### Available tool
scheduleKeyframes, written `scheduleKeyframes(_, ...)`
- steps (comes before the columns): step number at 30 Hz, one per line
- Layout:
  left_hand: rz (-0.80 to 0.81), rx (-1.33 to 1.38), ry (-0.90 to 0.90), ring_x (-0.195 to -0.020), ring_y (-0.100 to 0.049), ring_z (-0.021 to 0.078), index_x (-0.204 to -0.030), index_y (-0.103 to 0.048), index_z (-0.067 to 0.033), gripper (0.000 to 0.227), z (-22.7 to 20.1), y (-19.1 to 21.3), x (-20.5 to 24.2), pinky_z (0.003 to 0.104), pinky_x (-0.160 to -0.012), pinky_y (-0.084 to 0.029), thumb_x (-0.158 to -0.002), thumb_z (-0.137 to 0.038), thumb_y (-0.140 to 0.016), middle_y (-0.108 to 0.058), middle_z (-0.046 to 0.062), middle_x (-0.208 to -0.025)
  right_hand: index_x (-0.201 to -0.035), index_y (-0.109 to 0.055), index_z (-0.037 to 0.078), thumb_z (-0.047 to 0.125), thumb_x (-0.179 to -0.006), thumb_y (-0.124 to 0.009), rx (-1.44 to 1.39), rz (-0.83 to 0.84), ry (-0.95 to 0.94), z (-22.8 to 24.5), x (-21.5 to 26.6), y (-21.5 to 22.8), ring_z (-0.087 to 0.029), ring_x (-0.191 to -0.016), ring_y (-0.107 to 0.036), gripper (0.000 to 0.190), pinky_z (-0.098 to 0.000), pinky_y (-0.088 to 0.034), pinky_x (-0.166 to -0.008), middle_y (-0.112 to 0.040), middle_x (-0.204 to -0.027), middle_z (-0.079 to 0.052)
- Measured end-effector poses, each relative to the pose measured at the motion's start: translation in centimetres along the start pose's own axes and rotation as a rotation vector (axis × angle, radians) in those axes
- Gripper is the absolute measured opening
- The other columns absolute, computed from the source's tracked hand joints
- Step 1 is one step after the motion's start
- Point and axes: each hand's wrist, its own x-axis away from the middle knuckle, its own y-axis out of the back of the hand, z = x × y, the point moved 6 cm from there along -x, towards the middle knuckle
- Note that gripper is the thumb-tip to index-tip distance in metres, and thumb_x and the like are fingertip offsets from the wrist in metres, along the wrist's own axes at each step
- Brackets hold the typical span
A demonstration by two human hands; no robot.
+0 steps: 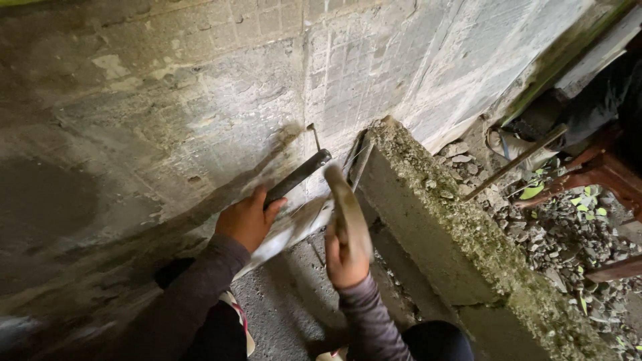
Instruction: Chipping a groove into a concrete wall using a hammer and a metal rod
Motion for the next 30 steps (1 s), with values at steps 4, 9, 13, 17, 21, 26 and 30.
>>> scheduleKeyframes(4,-0.011,-0.041,-0.028,-0.092,-0.077,0.0405,-0.131,-0.05,-0.01,0.056,-0.5,1.0,0.6,0.055,-0.079,-0.061,-0.105,-0.058,-0.037,-0.076,0.021,-0.098,-0.126,-0.056,-0.005,-0.005,-0.086,-0.061,0.278,0.125,-0.275,-0.6,0.7,1.3,-0.036,-0.087,-0.061,0.04,-0.0448,-0.056,-0.083,-0.066,-0.117,-0.024)
scheduleKeyframes(9,-0.01,-0.066,-0.015,-0.09,-0.077,0.0398,-0.126,-0.053,-0.0096,0.06,0.2,0.3,0.3,0.053,-0.078,-0.061,-0.105,-0.062,-0.035,-0.076,0.021,-0.096,-0.155,-0.04,0.008,-0.01,-0.093,-0.053,0.21,0.082,-0.188,-3.6,5.1,1.7,-0.007,-0.059,-0.04,0.066,-0.0201,-0.042,-0.053,-0.06,-0.147,-0.021)
scheduleKeyframes(13,-0.083,0.033,0.0,-0.076,-0.071,0.0405,-0.12,-0.054,-0.0135,0.046,1.4,-0.6,-0.4,0.053,-0.067,-0.055,-0.104,-0.056,-0.043,-0.074,0.017,-0.088,-0.118,-0.059,-0.005,-0.002,-0.089,-0.059,0.216,0.137,-0.382,-2.3,2.8,1.4,-0.044,-0.109,-0.063,0.029,-0.0474,-0.048,-0.088,-0.063,-0.116,-0.025)
scheduleKeyframes(17,-0.115,0.107,-0.017,-0.062,-0.07,0.0335,-0.121,-0.052,-0.015,0.034,1.8,-0.1,0.0,0.048,-0.053,-0.052,-0.1,-0.042,-0.057,-0.079,0.003,-0.094,-0.132,-0.061,-0.007,-0.007,-0.085,-0.065,0.423,0.005,-0.267,-1.7,7.2,3.5,-0.013,-0.061,-0.045,0.046,-0.0245,-0.045,-0.056,-0.07,-0.1,-0.009)
scheduleKeyframes(21,-0.036,0.095,0.0,-0.058,-0.068,0.0269,-0.124,-0.05,-0.0156,0.03,2.3,-0.8,0.1,0.043,-0.052,-0.051,-0.103,-0.037,-0.055,-0.077,0.003,-0.091,-0.138,-0.053,-0.008,-0.005,-0.089,-0.059,0.252,0.132,-0.292,-1.4,6.4,3.2,-0.037,-0.118,-0.069,0.05,-0.0379,-0.056,-0.1,-0.06,-0.141,-0.027)
scheduleKeyframes(26,-0.153,0.084,-0.079,-0.062,-0.069,0.0372,-0.122,-0.055,-0.0158,0.037,2.3,-1.5,-0.5,0.05,-0.055,-0.051,-0.1,-0.046,-0.057,-0.076,0.011,-0.083,-0.12,-0.063,-0.002,0.001,-0.089,-0.06,0.357,0.112,-0.377,-3.6,8.9,3.8,-0.017,-0.066,-0.053,0.031,-0.0284,-0.05,-0.065,-0.059,-0.082,-0.002)
scheduleKeyframes(30,-0.011,0.078,-0.021,-0.04,-0.049,0.0153,-0.127,-0.047,-0.0133,0.037,1.9,-1.2,-0.9,0.032,-0.037,-0.04,-0.106,-0.043,-0.049,-0.071,0.003,-0.074,-0.091,-0.06,0.008,0.003,-0.092,-0.06,0.274,0.162,-0.465,-3.9,8.6,3.6,-0.015,-0.065,-0.054,0.004,-0.0302,-0.05,-0.064,-0.051,-0.074,0.002)
